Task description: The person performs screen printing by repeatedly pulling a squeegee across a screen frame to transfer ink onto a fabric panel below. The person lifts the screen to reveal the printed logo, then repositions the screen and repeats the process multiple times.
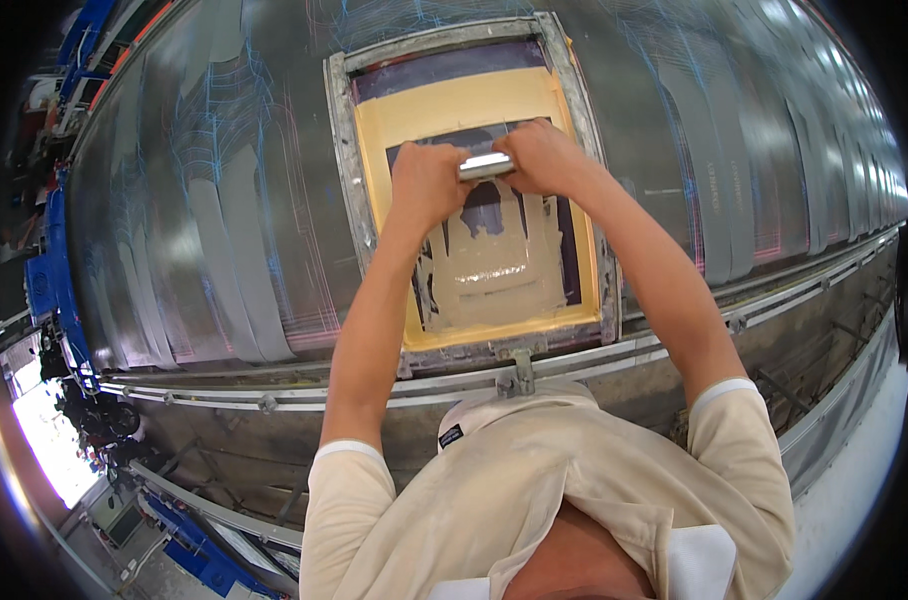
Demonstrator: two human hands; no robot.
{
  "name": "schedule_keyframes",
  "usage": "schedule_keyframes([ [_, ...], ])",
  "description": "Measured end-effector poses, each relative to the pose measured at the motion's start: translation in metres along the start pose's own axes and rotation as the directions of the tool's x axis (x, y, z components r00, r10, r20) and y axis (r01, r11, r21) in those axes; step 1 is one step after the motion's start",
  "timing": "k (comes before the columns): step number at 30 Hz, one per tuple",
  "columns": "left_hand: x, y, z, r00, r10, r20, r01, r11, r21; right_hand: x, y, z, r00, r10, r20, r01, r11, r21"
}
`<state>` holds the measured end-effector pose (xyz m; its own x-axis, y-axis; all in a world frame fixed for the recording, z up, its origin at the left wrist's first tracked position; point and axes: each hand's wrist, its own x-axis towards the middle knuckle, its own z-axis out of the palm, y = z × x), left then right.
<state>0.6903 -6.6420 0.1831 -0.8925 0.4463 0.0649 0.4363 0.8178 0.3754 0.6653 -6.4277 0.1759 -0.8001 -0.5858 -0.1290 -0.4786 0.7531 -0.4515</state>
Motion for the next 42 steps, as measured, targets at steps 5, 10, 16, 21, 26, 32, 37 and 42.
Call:
schedule_keyframes([
  [5,-0.105,0.059,0.019,1.000,0.014,0.014,-0.013,0.999,-0.035,-0.104,-0.049,0.040,0.997,-0.038,0.063,0.043,0.997,-0.068],
  [10,-0.139,0.079,0.018,1.000,-0.014,-0.003,0.014,0.999,0.044,-0.133,-0.052,0.021,0.995,0.087,-0.043,-0.072,0.957,0.283],
  [16,-0.138,0.085,0.015,1.000,-0.009,0.021,0.008,0.999,0.048,-0.129,0.060,0.035,0.498,0.671,-0.549,-0.626,0.716,0.308],
  [21,-0.152,0.083,0.011,1.000,-0.019,0.015,0.019,1.000,0.011,-0.137,0.066,0.035,0.575,0.717,-0.394,-0.542,0.695,0.473],
  [26,-0.166,0.075,0.001,0.998,-0.060,-0.036,0.061,0.998,0.001,-0.127,0.025,0.009,0.548,0.717,-0.431,-0.484,0.692,0.536],
  [32,-0.229,-0.034,-0.046,0.994,-0.074,-0.078,0.068,0.994,-0.085,-0.058,-0.063,0.097,0.601,0.617,-0.508,-0.279,0.758,0.590],
  [37,-0.274,-0.100,-0.105,0.993,-0.114,0.014,0.113,0.992,0.047,0.001,-0.151,0.145,0.521,0.712,-0.471,-0.197,0.637,0.745],
  [42,-0.302,-0.079,-0.071,0.996,-0.058,-0.071,0.067,0.988,0.139,-0.002,-0.137,0.150,0.554,0.747,-0.368,-0.196,0.546,0.815],
])
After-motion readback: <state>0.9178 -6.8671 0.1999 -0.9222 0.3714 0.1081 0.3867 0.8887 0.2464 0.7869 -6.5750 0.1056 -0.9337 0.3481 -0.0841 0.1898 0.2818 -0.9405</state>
